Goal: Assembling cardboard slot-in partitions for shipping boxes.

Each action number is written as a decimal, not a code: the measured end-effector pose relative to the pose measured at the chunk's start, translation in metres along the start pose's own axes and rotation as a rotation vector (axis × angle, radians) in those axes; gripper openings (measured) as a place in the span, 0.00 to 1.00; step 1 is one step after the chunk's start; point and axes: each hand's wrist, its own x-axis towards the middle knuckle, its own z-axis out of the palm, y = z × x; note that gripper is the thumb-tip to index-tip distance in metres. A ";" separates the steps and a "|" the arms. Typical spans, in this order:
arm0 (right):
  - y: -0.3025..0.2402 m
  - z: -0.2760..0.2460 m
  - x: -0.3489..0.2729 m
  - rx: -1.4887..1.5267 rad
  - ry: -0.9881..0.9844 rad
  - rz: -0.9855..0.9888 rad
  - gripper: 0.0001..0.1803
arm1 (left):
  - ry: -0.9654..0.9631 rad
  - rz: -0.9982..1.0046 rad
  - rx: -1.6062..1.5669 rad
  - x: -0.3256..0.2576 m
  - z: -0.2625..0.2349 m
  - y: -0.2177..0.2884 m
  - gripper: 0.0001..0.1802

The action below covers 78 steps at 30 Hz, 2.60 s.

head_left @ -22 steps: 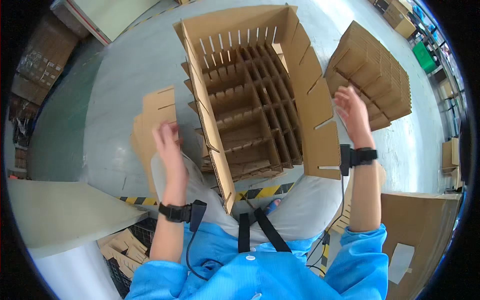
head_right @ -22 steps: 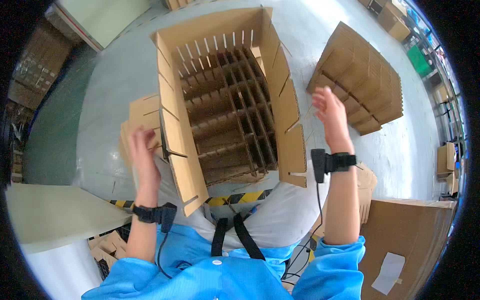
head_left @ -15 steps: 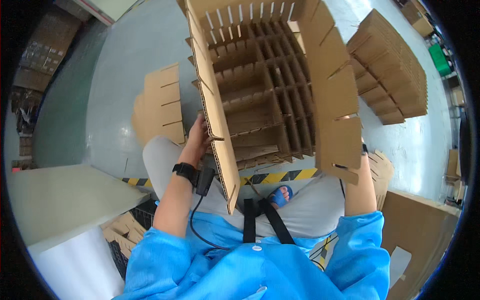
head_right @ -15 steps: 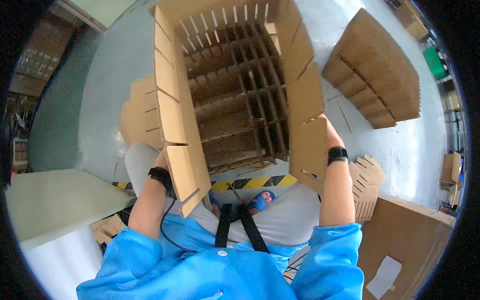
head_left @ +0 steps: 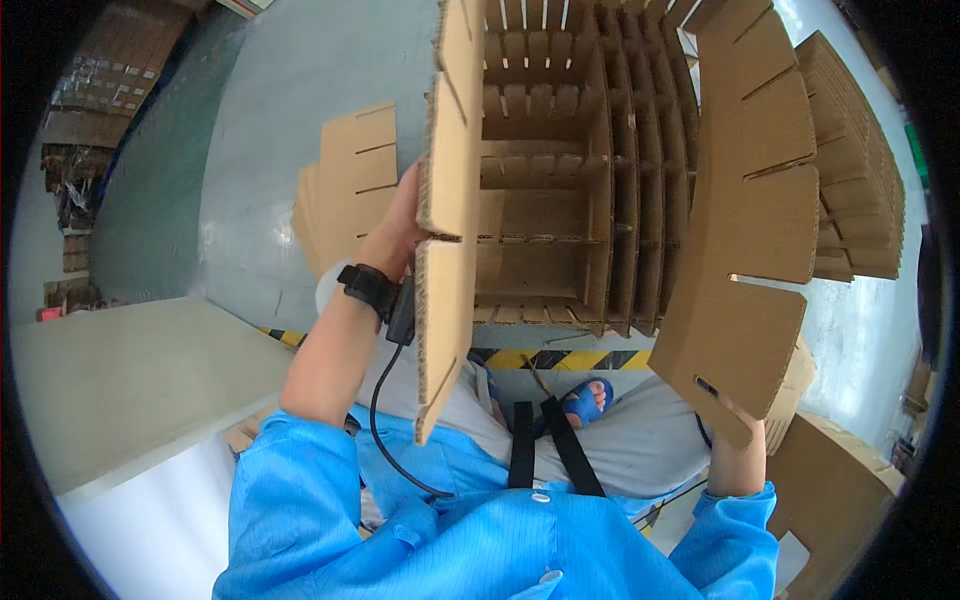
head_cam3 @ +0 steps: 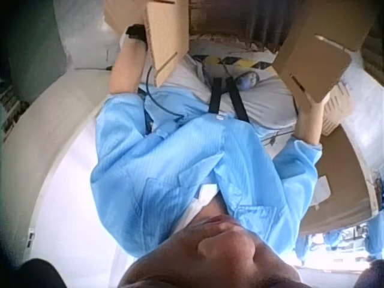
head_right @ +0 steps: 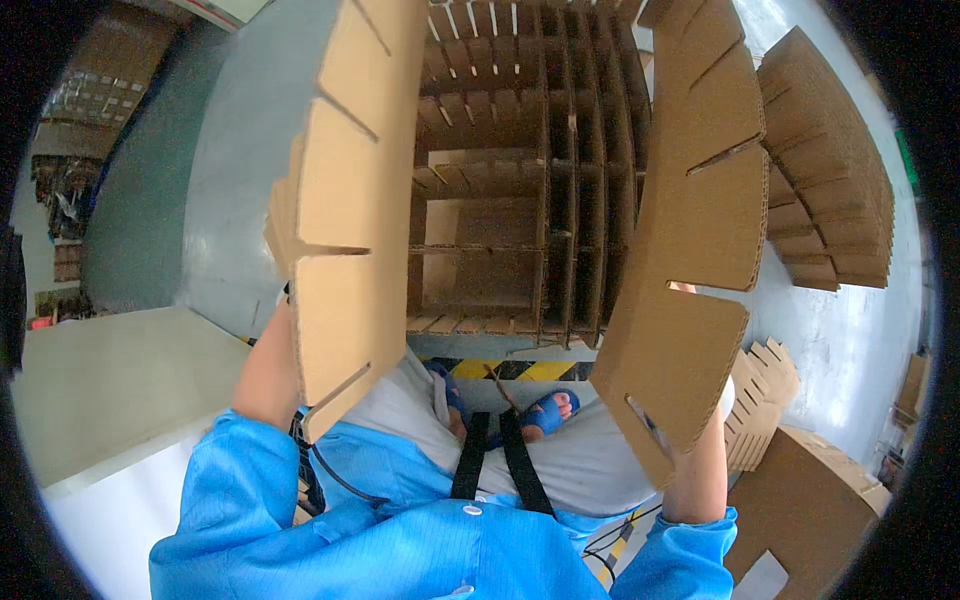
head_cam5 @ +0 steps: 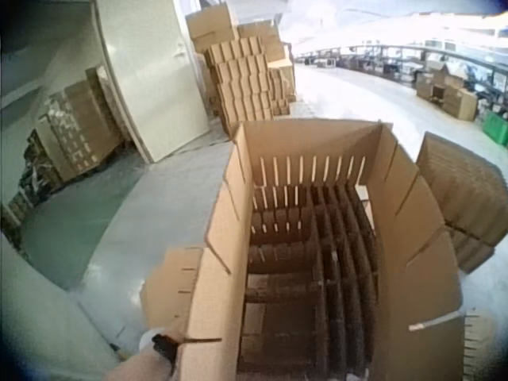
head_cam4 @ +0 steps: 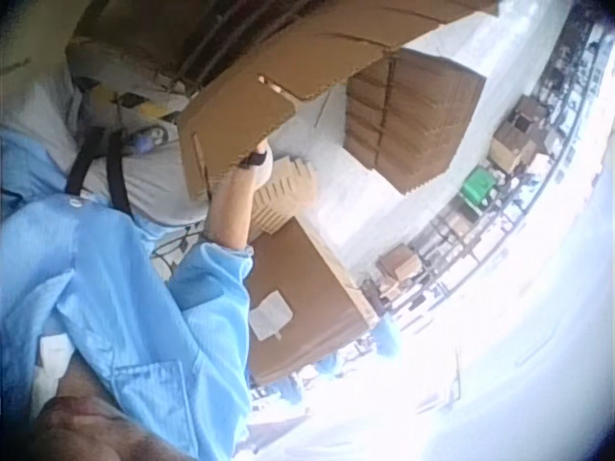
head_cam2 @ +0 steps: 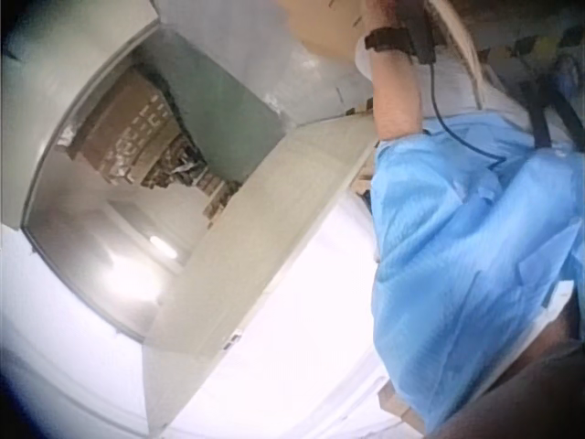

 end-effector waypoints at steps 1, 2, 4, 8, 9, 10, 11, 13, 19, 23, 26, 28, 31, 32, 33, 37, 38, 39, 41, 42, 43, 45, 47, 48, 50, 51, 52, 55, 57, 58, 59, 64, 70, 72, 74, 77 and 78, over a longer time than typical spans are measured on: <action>-0.063 0.053 0.114 -0.003 0.060 -0.013 0.25 | -0.048 -0.002 0.000 0.014 0.011 -0.010 0.23; -0.086 0.094 0.169 0.001 0.063 -0.018 0.25 | -0.071 -0.033 -0.011 -0.004 -0.027 -0.019 0.23; -0.080 0.109 0.161 -0.019 0.065 -0.034 0.25 | -0.111 -0.088 -0.064 0.018 -0.049 -0.034 0.23; -0.080 0.127 0.174 -0.062 0.091 -0.074 0.24 | -0.215 -0.190 -0.174 0.061 -0.054 -0.068 0.25; -0.074 0.114 0.157 -0.074 0.095 -0.089 0.24 | -0.239 -0.210 -0.203 0.066 -0.046 -0.079 0.25; -0.083 0.121 0.174 -0.083 0.100 -0.106 0.24 | -0.266 -0.227 -0.229 0.080 -0.031 -0.086 0.25; -0.084 0.113 0.149 -0.109 0.118 -0.130 0.24 | -0.309 -0.240 -0.270 0.101 -0.008 -0.094 0.25; -0.078 0.138 0.148 -0.082 0.051 -0.173 0.24 | -0.206 -0.352 -0.229 0.091 -0.035 -0.075 0.26; -0.102 0.158 0.165 -0.058 -0.025 -0.280 0.23 | 0.049 -0.210 -0.456 0.042 -0.044 -0.051 0.26; -0.040 0.059 0.068 -0.111 0.030 -0.330 0.23 | 0.345 0.231 -0.329 0.004 -0.136 -0.029 0.25; -0.028 0.043 0.058 -0.136 0.071 -0.398 0.22 | 0.751 0.267 0.318 -0.010 -0.233 -0.109 0.25; -0.018 0.061 0.048 -0.169 0.123 -0.441 0.22 | 0.719 -0.009 0.579 -0.030 -0.266 -0.194 0.29; -0.014 0.067 0.046 -0.238 0.265 -0.494 0.22 | 0.518 -0.200 0.865 -0.080 -0.225 -0.223 0.30; -0.006 0.051 0.039 -0.257 0.309 -0.507 0.22 | 0.546 -0.209 0.945 -0.094 -0.224 -0.230 0.30; -0.008 0.053 0.048 -0.272 0.359 -0.526 0.22 | 0.562 -0.188 0.835 -0.099 -0.224 -0.236 0.27; -0.052 0.092 0.038 -0.370 0.704 -0.329 0.27 | 0.428 -0.025 0.805 -0.097 -0.241 -0.260 0.19; -0.068 0.101 0.036 -0.437 0.708 -0.377 0.26 | 0.390 0.001 0.795 -0.090 -0.247 -0.280 0.19; -0.090 0.125 0.035 -0.348 0.703 -0.337 0.23 | 0.370 0.069 0.575 -0.086 -0.263 -0.304 0.19; -0.115 0.149 0.030 -0.445 0.751 -0.278 0.21 | 0.296 0.075 0.197 -0.089 -0.308 -0.337 0.22; -0.111 0.146 0.032 -0.438 0.785 -0.247 0.22 | 0.244 0.011 0.042 -0.088 -0.302 -0.327 0.24; -0.110 0.147 0.031 -0.408 0.792 -0.271 0.21 | 0.175 -0.003 0.039 -0.070 -0.269 -0.336 0.24; -0.107 0.142 0.026 -0.366 0.847 -0.282 0.22 | 0.080 -0.072 0.029 -0.069 -0.244 -0.321 0.24; -0.105 0.137 0.011 -0.158 0.834 -0.263 0.24 | 0.046 -0.115 0.032 -0.083 -0.242 -0.314 0.25; -0.091 0.125 0.006 -0.092 0.846 -0.257 0.25 | 0.038 -0.133 0.036 -0.088 -0.240 -0.313 0.25; -0.040 0.080 -0.009 -0.067 0.919 -0.162 0.26 | 0.031 -0.165 0.043 -0.099 -0.239 -0.311 0.25; -0.001 0.051 -0.016 -0.045 0.958 -0.067 0.28 | 0.029 -0.182 0.048 -0.113 -0.237 -0.316 0.25; 0.059 0.009 -0.020 -0.164 1.013 0.058 0.33 | 0.030 -0.195 0.051 -0.112 -0.247 -0.312 0.25; 0.147 -0.023 -0.052 -0.537 1.123 0.478 0.38 | 0.074 -0.257 0.074 -0.113 -0.289 -0.303 0.26; 0.154 -0.016 -0.066 -0.573 1.102 0.704 0.48 | 0.132 -0.298 0.091 -0.119 -0.328 -0.299 0.26; 0.160 -0.019 -0.073 -0.607 1.123 0.773 0.51 | 0.152 -0.321 0.101 -0.120 -0.352 -0.297 0.27; 0.167 -0.022 -0.071 -0.597 1.109 0.778 0.51 | 0.187 -0.336 0.110 -0.128 -0.388 -0.292 0.27; 0.305 -0.070 -0.071 0.127 1.674 0.297 0.53 | 0.288 -0.436 0.145 -0.100 -0.357 -0.264 0.28; 0.254 -0.048 -0.057 0.733 1.641 0.124 0.38 | 0.478 -0.382 0.197 -0.121 -0.326 -0.207 0.33; 0.256 -0.066 -0.082 0.478 1.575 0.071 0.31 | 0.564 -0.267 0.125 -0.114 -0.269 -0.139 0.39; 0.146 -0.047 -0.088 0.244 1.468 -0.295 0.26 | 0.613 -0.079 -0.044 -0.125 -0.265 -0.081 0.40; 0.049 -0.084 -0.143 -0.107 1.300 -0.414 0.16 | 0.594 0.196 -0.076 -0.090 -0.230 -0.005 0.31; 0.035 -0.103 -0.156 -0.026 1.294 -0.471 0.17 | 0.562 0.258 -0.118 -0.084 -0.228 0.017 0.30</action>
